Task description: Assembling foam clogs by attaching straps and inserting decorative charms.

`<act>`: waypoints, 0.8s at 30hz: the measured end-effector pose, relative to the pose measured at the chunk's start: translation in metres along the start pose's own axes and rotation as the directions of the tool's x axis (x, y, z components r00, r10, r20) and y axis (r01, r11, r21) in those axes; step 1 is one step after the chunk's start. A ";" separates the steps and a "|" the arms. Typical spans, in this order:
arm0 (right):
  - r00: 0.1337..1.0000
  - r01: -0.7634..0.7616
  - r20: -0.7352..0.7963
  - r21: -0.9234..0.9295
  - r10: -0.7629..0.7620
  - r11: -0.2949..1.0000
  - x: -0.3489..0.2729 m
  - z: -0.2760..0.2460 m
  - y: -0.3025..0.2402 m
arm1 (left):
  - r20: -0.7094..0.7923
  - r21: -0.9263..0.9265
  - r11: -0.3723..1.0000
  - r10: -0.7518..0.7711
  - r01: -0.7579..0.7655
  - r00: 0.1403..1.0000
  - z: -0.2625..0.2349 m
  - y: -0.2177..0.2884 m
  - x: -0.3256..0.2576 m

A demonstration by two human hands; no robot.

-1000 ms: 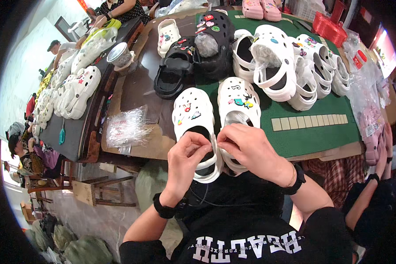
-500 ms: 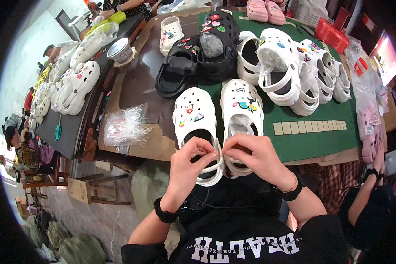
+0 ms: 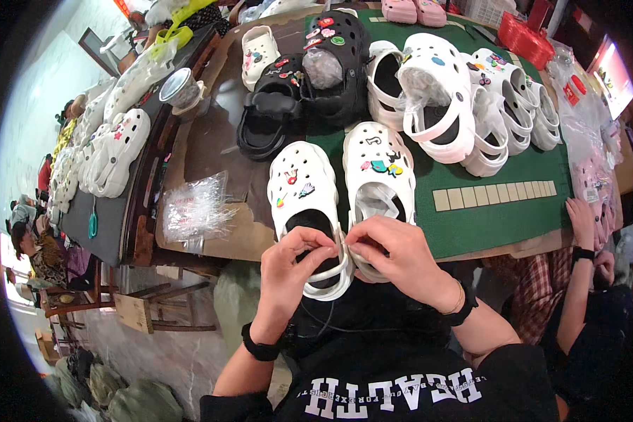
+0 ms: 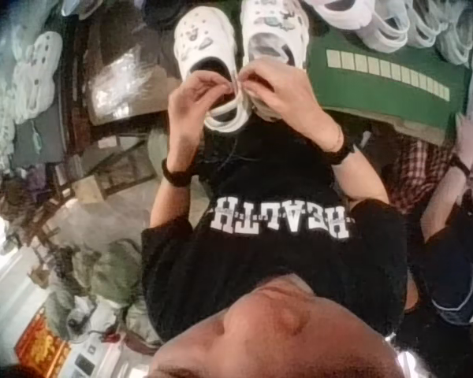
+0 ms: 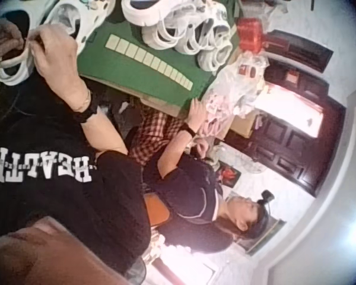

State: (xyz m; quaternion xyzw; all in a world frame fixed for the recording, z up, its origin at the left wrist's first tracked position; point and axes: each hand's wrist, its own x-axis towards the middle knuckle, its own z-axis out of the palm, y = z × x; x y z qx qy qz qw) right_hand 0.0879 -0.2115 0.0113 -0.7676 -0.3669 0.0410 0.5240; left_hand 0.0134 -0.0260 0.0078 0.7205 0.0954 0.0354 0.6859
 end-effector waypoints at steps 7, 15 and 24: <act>0.998 0.064 0.010 -0.033 -0.064 0.997 0.000 0.002 0.004 | 0.037 -0.025 0.999 -0.038 0.039 0.999 0.005 0.002 0.002; 0.998 0.063 0.000 -0.059 -0.063 0.996 -0.001 0.004 0.006 | 0.042 -0.085 0.996 -0.018 0.021 0.999 -0.003 -0.004 0.002; 0.997 0.078 -0.024 -0.075 -0.080 0.994 -0.001 0.009 0.011 | 0.029 0.008 1.000 0.014 -0.015 0.999 0.004 -0.003 0.002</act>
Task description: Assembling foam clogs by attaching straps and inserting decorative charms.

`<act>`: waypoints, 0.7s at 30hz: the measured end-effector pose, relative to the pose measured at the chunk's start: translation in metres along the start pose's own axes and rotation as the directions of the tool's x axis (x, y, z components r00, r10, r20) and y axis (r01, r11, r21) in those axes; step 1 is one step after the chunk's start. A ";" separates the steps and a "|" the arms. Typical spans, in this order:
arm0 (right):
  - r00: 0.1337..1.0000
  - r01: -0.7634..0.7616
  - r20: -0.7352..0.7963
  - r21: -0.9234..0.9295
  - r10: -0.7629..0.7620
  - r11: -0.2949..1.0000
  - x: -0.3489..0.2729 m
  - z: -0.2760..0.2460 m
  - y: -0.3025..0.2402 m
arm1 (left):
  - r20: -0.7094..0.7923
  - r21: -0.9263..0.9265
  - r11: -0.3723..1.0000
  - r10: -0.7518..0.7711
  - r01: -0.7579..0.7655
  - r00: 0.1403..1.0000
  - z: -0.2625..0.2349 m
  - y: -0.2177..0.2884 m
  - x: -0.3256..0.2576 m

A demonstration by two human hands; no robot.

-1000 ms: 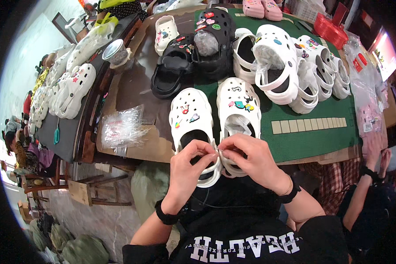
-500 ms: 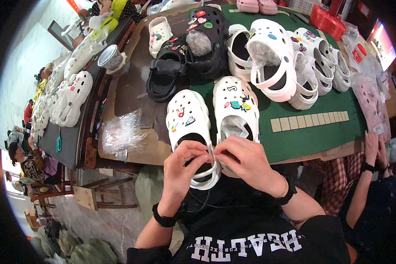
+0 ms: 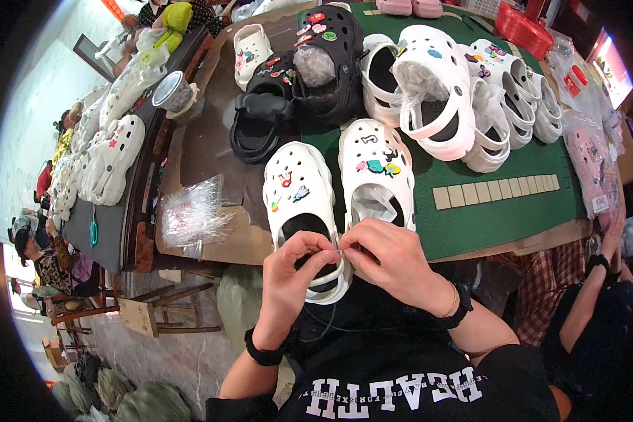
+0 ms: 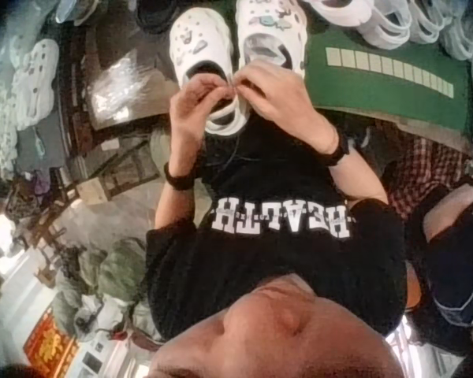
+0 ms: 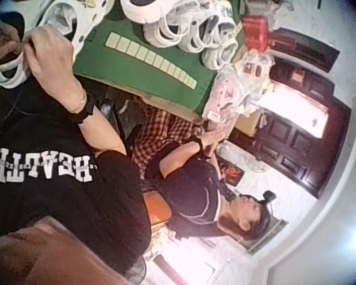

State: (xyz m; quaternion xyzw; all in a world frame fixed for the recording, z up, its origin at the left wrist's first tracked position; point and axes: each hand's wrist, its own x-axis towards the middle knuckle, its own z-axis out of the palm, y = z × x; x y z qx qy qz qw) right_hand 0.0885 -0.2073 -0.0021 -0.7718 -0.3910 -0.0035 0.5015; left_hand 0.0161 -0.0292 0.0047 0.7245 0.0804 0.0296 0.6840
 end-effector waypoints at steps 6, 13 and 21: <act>1.000 0.016 -0.019 -0.011 -0.016 1.000 0.000 0.001 -0.001 | -0.050 0.009 1.000 0.024 -0.023 0.998 0.003 0.000 -0.001; 0.999 0.020 -0.026 -0.015 -0.020 1.000 0.000 0.003 0.000 | -0.052 0.049 0.999 0.019 -0.017 0.998 0.001 0.001 -0.001; 0.998 -0.028 -0.061 -0.022 0.026 0.999 -0.001 0.005 -0.005 | -0.131 0.074 0.997 0.007 0.003 0.991 0.010 0.000 -0.002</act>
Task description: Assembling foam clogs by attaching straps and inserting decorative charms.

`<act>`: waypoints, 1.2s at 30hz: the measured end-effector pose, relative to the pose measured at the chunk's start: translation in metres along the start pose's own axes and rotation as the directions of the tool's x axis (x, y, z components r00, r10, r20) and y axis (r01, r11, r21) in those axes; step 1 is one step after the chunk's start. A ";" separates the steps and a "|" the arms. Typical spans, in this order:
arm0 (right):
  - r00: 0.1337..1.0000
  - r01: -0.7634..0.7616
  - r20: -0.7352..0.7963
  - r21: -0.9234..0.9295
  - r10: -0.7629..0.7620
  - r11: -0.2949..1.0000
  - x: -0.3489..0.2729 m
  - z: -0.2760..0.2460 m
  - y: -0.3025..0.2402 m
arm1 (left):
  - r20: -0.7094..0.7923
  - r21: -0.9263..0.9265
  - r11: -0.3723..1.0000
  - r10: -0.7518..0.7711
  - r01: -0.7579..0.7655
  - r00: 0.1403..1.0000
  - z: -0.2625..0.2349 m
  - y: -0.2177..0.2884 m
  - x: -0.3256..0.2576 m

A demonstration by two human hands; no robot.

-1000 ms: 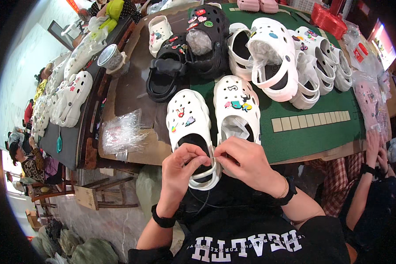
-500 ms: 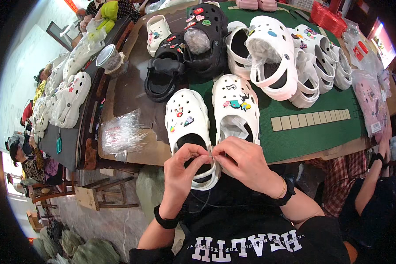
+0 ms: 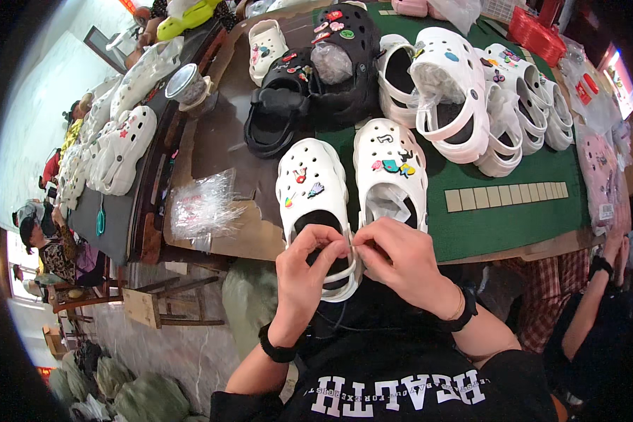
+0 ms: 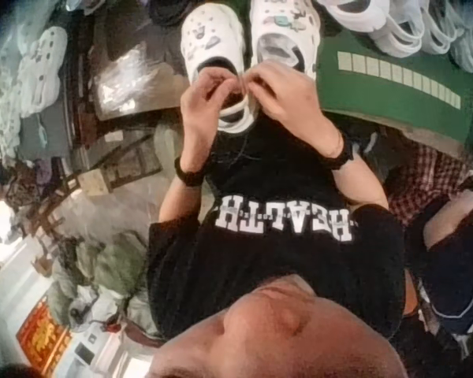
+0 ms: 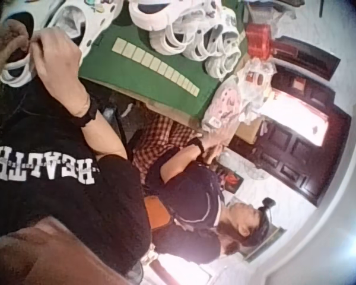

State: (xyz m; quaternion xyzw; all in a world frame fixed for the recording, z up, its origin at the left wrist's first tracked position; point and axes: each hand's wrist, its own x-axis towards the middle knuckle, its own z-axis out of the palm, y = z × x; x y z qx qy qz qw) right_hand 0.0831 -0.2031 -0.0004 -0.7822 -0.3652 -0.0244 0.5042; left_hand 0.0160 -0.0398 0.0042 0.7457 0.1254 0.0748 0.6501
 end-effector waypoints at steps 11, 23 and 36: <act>0.998 0.035 -0.056 -0.042 -0.037 0.998 -0.001 0.004 0.000 | 0.055 0.002 1.000 -0.029 0.029 0.998 -0.003 0.002 0.000; 0.995 0.086 -0.057 -0.036 -0.088 0.996 0.000 0.001 0.001 | 0.102 0.081 0.993 -0.095 0.086 0.990 -0.008 0.005 0.002; 0.994 0.081 -0.078 -0.007 -0.081 0.997 -0.002 0.002 0.003 | 0.099 0.055 0.998 -0.046 0.041 0.994 -0.005 0.003 0.001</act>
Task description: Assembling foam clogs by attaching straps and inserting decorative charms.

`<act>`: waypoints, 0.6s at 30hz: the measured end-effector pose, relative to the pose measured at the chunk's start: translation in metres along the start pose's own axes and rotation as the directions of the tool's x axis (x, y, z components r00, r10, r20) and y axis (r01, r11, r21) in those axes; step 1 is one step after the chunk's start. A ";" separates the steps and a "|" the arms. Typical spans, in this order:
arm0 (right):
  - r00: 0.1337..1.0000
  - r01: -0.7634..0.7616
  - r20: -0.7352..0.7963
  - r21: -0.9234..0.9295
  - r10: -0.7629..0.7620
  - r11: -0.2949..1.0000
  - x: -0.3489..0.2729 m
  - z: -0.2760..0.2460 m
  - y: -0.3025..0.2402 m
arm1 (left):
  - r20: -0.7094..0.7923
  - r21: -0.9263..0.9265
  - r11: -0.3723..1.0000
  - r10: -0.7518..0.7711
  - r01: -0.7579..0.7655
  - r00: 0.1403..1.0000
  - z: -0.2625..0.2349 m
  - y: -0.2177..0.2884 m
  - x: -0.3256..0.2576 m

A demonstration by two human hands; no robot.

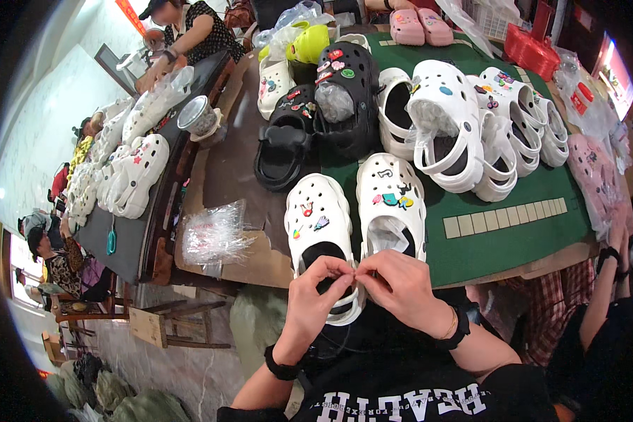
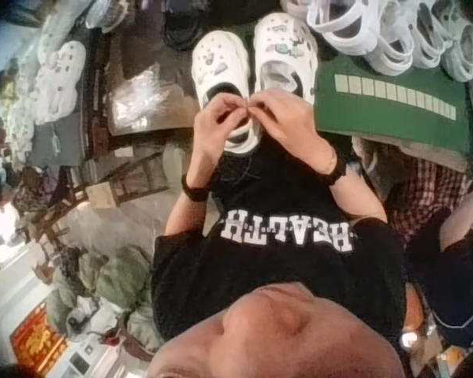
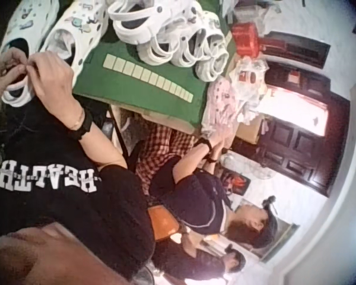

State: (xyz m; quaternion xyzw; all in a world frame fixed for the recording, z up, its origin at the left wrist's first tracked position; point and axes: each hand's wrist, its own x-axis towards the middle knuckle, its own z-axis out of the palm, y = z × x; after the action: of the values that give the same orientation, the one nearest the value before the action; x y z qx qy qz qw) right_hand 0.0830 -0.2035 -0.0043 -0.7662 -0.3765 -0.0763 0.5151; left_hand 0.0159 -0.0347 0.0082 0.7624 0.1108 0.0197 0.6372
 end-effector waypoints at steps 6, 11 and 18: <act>0.999 0.039 -0.019 -0.053 -0.040 0.998 -0.001 0.003 0.001 | -0.021 -0.021 1.000 0.020 -0.021 1.000 -0.001 0.002 -0.002; 0.999 0.045 -0.006 -0.059 -0.045 0.997 -0.001 0.002 0.002 | -0.008 -0.009 1.000 0.016 -0.016 1.000 0.003 -0.002 -0.001; 0.999 0.038 -0.009 -0.124 -0.039 0.992 -0.001 0.003 -0.002 | 0.032 0.032 0.999 0.024 -0.025 0.999 -0.004 0.000 0.000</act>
State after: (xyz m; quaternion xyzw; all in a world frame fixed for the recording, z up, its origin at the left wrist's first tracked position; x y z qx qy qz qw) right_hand 0.0805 -0.2007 -0.0051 -0.7890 -0.3829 -0.1137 0.4669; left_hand 0.0153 -0.0313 0.0094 0.7741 0.0920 0.0136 0.6262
